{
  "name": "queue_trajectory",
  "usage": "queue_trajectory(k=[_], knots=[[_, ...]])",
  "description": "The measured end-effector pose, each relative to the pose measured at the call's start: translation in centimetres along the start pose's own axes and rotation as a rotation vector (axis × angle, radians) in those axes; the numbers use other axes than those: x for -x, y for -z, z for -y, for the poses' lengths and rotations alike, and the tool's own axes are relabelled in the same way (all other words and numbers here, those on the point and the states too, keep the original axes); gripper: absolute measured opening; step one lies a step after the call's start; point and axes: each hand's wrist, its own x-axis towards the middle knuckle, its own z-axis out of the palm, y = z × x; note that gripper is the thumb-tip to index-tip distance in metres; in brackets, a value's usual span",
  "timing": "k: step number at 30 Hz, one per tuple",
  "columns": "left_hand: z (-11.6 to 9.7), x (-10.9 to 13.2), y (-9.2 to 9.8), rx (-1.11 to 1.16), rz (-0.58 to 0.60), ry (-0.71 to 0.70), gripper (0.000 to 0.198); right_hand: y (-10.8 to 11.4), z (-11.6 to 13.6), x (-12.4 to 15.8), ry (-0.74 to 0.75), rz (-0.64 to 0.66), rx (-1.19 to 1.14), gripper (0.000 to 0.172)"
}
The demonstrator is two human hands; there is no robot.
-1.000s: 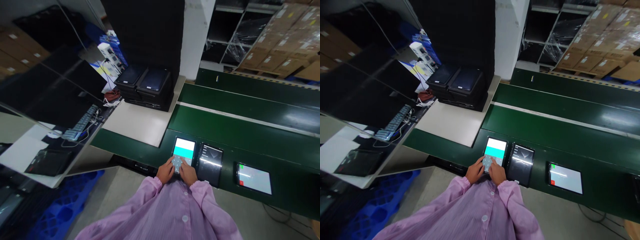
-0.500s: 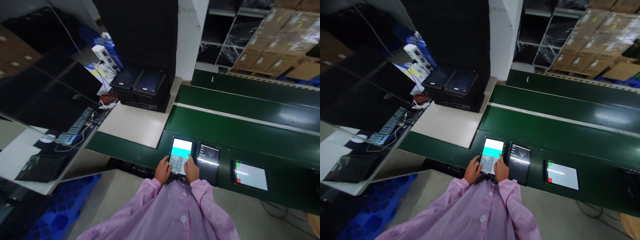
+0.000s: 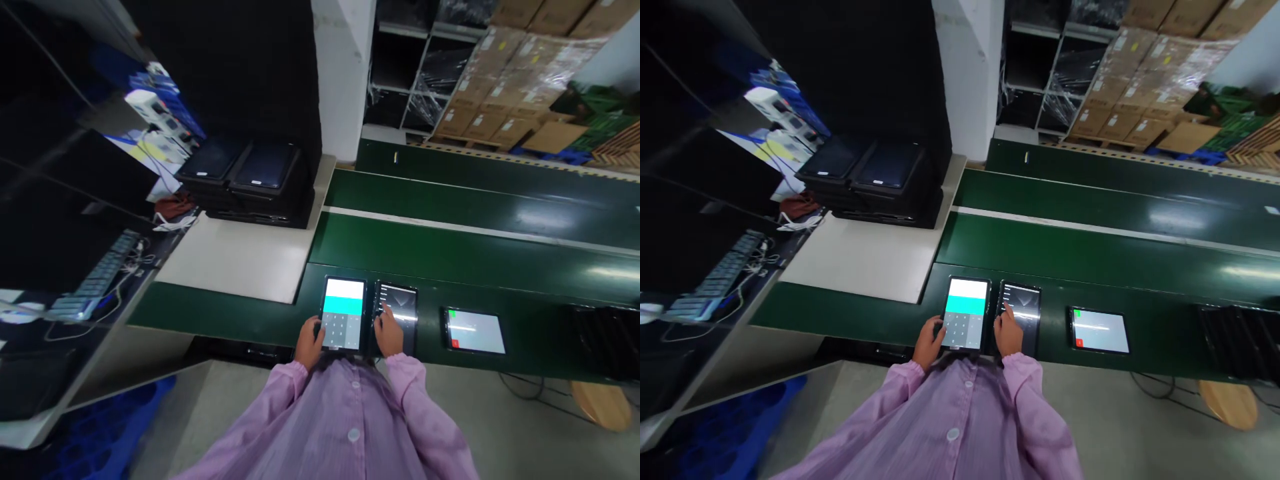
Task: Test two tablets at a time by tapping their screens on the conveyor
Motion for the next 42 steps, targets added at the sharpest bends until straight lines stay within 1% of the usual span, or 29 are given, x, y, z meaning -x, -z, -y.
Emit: queue_trajectory(k=[3,6,8,10,13,15,17,18,20,21,23,26,28,31,34,37,42], knots=[[0.6,-1.0,-0.1,0.042,-0.004,0.088,0.035,0.7,-0.8,-1.0,-0.04,-0.025,0.007,0.026],[1.1,-2.4,0.0,0.094,0.015,0.163,0.037,1.0,-0.7,-1.6,-0.045,0.023,0.006,0.025],[1.2,-3.6,-0.1,0.117,0.02,0.203,0.037,1.1,-0.9,-1.4,-0.045,0.03,-0.031,0.026],[1.2,-4.9,-0.3,0.121,0.011,0.232,0.037,1.2,-1.8,-0.8,-0.041,-0.021,-0.089,0.029],[0.7,-6.8,-1.0,0.109,-0.007,0.235,0.035,1.1,-4.6,0.5,-0.054,-0.145,-0.177,0.033],[0.0,-7.9,-1.4,0.094,-0.023,0.217,0.034,0.8,-7.1,1.4,-0.107,-0.237,-0.223,0.037],[-1.1,-8.4,-1.6,0.071,-0.048,0.183,0.035,0.5,-9.5,2.4,-0.188,-0.327,-0.256,0.042],[-1.7,-8.3,-1.6,0.042,-0.057,0.134,0.036,0.2,-10.6,2.9,-0.228,-0.364,-0.274,0.045],[-3.3,-7.6,-1.6,-0.056,-0.029,-0.035,0.04,-0.3,-12.2,4.0,-0.313,-0.422,-0.334,0.053],[-4.1,-7.0,-1.6,-0.12,0.014,-0.135,0.042,-0.6,-12.6,4.6,-0.36,-0.433,-0.379,0.058],[-5.5,-5.3,-1.8,-0.243,0.144,-0.31,0.045,-1.1,-13.0,5.6,-0.453,-0.415,-0.478,0.067],[-6.5,-2.8,-2.1,-0.339,0.327,-0.445,0.047,-1.8,-12.7,6.6,-0.536,-0.339,-0.576,0.075],[-6.6,-1.5,-2.4,-0.361,0.384,-0.491,0.05,-2.1,-12.3,6.9,-0.543,-0.322,-0.603,0.075],[-6.4,-0.6,-2.5,-0.385,0.388,-0.496,0.053,-2.3,-11.9,6.8,-0.526,-0.324,-0.619,0.073],[-6.5,-0.5,-2.5,-0.405,0.389,-0.495,0.053,-2.3,-11.9,6.7,-0.525,-0.31,-0.616,0.072],[-6.7,-0.5,-2.5,-0.413,0.406,-0.525,0.054,-2.3,-12.1,6.6,-0.519,-0.302,-0.61,0.072],[-6.4,-0.1,-3.1,-0.458,0.405,-0.555,0.056,-2.7,-12.4,6.8,-0.506,-0.318,-0.625,0.071]])
